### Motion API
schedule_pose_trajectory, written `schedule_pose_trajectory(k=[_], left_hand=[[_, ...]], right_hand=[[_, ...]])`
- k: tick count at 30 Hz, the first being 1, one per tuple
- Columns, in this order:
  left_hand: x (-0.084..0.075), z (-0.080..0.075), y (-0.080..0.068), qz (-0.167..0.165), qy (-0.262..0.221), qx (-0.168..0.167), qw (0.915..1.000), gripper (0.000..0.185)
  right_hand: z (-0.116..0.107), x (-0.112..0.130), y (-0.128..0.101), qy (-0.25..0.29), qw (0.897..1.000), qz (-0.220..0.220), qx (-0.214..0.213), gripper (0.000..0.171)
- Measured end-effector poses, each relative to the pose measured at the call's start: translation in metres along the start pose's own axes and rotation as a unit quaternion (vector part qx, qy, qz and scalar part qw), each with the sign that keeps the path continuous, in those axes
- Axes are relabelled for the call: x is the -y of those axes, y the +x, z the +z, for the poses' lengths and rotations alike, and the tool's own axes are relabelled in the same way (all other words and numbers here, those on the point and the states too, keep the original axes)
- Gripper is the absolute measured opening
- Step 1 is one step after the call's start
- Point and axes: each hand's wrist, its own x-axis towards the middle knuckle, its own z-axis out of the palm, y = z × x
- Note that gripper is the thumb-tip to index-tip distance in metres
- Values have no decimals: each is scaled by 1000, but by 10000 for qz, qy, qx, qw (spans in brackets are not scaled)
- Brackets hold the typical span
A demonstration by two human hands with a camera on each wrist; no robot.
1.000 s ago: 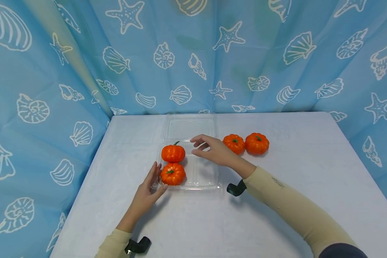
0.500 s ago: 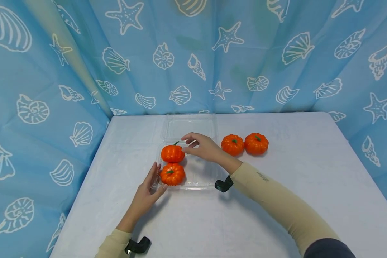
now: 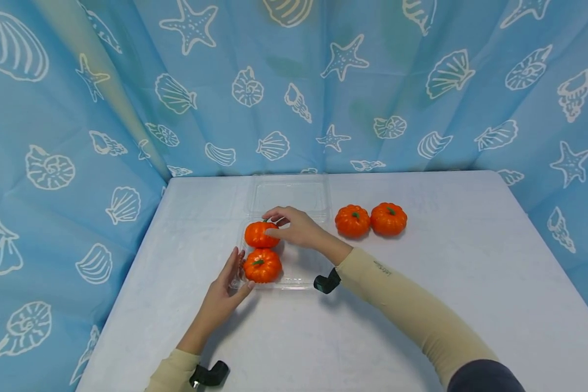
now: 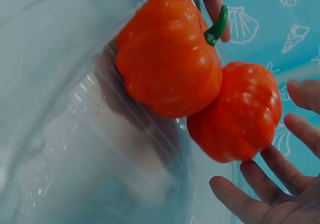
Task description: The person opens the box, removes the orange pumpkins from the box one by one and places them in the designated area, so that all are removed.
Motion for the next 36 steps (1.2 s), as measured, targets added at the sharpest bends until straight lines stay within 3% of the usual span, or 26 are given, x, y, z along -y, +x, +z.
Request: schedule_pose_trajectory(k=[4,11,18,36], left_hand=[[1,0,0,31,12,-22,10000,88],[3,0,0,145,-21,-61,9999,88],[2,0,-1,51,-43,-34,10000,88],[1,1,-2,84,76,-87,9999,88]], right_hand=[[5,5,1,-172,9998,-123,13,39],[13,8,2,-628,9980,61,-99,44],[16,9,0,-629,9977,89,-249,39],[12,7,-8,-633,9979,20,-96,45]])
